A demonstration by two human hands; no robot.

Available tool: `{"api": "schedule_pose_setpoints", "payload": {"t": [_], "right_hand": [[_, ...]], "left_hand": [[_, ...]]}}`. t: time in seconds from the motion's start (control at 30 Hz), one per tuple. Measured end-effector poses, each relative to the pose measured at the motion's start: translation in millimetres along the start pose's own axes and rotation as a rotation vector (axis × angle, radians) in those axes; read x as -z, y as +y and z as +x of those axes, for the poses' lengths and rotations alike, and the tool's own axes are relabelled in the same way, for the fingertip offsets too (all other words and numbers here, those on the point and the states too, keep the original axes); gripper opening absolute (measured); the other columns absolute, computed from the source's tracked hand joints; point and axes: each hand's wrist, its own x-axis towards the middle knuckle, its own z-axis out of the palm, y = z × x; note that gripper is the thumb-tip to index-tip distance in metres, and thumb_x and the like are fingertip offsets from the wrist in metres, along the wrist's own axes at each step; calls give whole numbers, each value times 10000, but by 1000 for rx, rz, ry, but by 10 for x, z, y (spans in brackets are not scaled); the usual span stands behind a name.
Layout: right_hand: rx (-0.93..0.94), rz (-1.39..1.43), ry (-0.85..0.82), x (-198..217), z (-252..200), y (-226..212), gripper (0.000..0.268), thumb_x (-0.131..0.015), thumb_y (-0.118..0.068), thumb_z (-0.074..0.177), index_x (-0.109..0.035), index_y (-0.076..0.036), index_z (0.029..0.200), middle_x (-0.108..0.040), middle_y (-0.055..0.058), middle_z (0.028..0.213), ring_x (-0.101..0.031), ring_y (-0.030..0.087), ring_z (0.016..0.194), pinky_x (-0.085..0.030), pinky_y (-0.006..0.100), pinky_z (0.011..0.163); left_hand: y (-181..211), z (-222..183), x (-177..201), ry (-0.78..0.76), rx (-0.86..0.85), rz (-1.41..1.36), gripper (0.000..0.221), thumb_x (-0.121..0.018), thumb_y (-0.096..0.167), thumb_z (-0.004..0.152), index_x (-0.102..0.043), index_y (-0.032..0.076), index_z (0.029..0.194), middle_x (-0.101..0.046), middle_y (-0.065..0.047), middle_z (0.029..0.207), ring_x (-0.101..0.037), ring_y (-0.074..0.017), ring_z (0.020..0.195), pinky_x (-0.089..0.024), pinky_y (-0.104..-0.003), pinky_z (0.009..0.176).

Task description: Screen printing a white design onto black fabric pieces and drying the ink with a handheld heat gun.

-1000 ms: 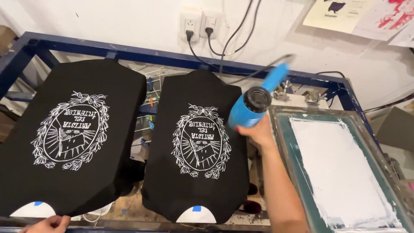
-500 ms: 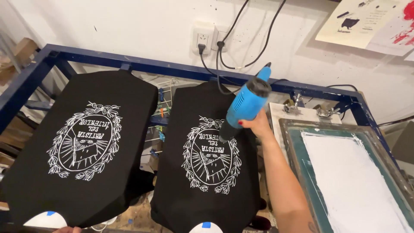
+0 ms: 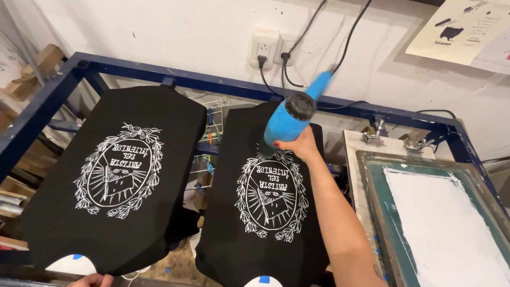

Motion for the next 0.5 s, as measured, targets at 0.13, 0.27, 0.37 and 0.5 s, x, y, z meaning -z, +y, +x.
{"api": "schedule_pose_setpoints", "payload": {"t": [0.13,0.27,0.37,0.5], "right_hand": [[-35,-21,-42,-294,-36,-288,804,-1019,-137,564,-639,-54,1267,-718,154,1175,-663,282,1146,-529,508,1023],[-204,-5,-122,-456,-224,-542,738,-983,-124,553,-650,-114,1211,-748,113,1120,-715,264,1064,-615,438,939],[-151,52,-314,-421,-349,-559,698,-947,-295,630,-681,-79,1239,-760,121,1158,-728,278,1092,-625,449,952],[-2,-193,-74,-447,-475,-703,911,-972,-268,610,-508,-143,1384,-662,95,1308,-630,267,1236,-514,433,1042]], "left_hand": [[117,-221,91,-28,6,15,415,-487,715,848,-817,465,828,-839,182,805,-777,-29,937,-451,-164,1036],[229,-565,220,-42,17,31,427,-466,708,864,-821,472,883,-852,197,905,-780,-9,1025,-449,-182,1078],[234,-600,274,-65,21,25,442,-473,728,863,-834,476,909,-856,225,1012,-760,-23,1115,-430,-200,1110],[190,-591,220,-58,-17,-3,455,-469,693,902,-837,460,1032,-878,170,1031,-776,-85,1115,-448,-259,1133]]}}
